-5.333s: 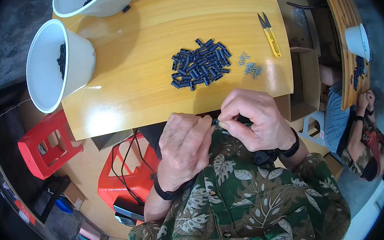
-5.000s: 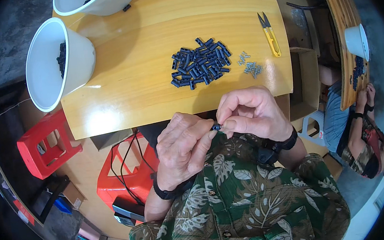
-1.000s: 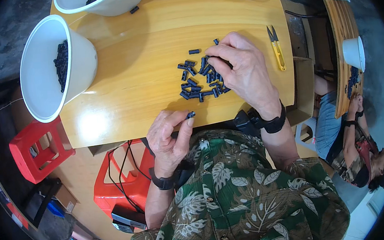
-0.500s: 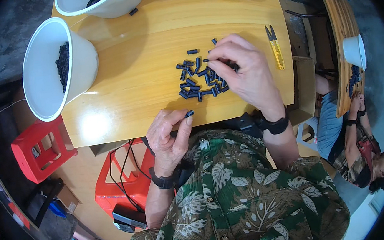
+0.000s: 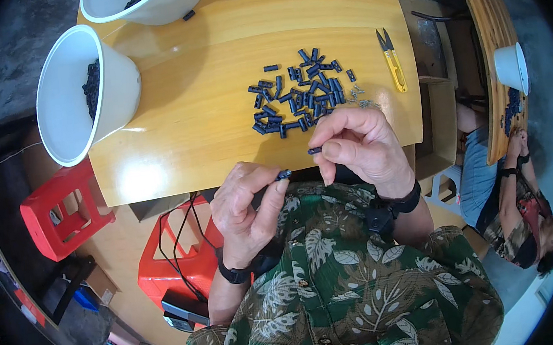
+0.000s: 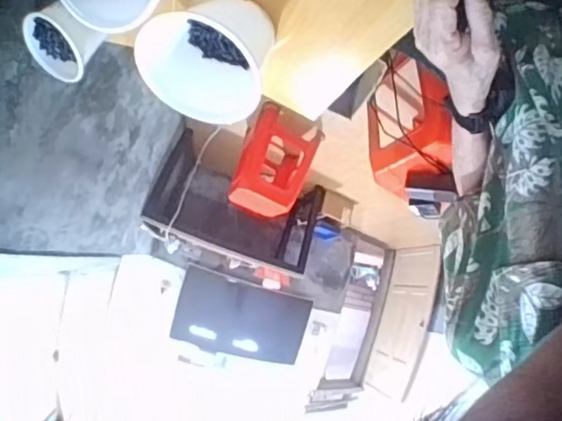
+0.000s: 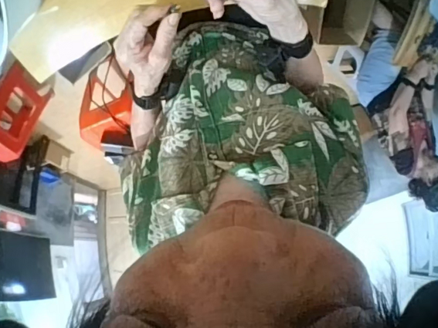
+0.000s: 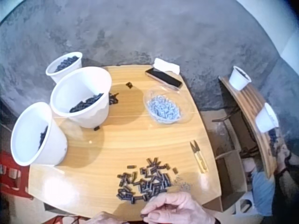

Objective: Assembling small metal clips onto black plastic components by hand.

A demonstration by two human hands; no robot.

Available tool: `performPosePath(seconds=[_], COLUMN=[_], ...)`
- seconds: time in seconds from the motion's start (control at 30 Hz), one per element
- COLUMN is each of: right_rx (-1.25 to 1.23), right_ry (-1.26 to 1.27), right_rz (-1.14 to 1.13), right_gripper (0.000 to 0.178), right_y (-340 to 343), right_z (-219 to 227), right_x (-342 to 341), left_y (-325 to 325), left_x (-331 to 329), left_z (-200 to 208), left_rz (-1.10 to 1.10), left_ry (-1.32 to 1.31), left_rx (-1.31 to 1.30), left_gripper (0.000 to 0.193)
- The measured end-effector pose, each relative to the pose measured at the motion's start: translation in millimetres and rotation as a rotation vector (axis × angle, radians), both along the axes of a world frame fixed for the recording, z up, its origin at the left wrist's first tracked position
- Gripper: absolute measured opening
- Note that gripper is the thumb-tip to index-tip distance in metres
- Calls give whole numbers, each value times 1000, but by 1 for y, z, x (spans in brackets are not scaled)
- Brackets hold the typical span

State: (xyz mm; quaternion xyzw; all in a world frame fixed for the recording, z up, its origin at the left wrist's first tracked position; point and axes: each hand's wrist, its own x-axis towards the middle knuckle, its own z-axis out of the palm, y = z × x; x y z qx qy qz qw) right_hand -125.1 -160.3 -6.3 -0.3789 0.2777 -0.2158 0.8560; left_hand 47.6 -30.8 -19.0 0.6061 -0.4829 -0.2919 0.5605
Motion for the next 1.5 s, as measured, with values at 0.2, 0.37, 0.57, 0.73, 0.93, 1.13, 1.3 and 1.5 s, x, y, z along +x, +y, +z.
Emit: performPosePath(seconds=[0.2, 0.37, 0.57, 0.73, 0.93, 1.13, 1.3, 1.5], right_rx=[-111, -86, -3, 24, -19, -67, -86, -104], right_ry=[-9, 5, 2, 26, 14, 43, 43, 78], right_rz=[3, -25, 4, 5, -3, -10, -14, -10], right_gripper=[11, 10, 10, 10, 11, 11, 10, 9], right_y=[6, 11, 12, 16, 20, 21, 22, 24], right_z=[9, 15, 18, 19, 19, 22, 21, 20], right_x=[-2, -5, -8, -7, -3, -2, -1, -1], left_y=[-4, -4, -5, -5, -5, -5, -6, -7], left_x=[-3, -7, -10, -11, -11, -11, -11, -10], left_z=[10, 14, 15, 15, 14, 13, 14, 19], left_rz=[-40, -63, -57, -53, -39, -27, -23, -31], left_ry=[6, -14, -22, -15, -36, -70, -110, -201], left_rx=[-36, -51, -63, -64, -71, -83, -102, -102], left_gripper=[19, 20, 20, 20, 22, 22, 25, 25])
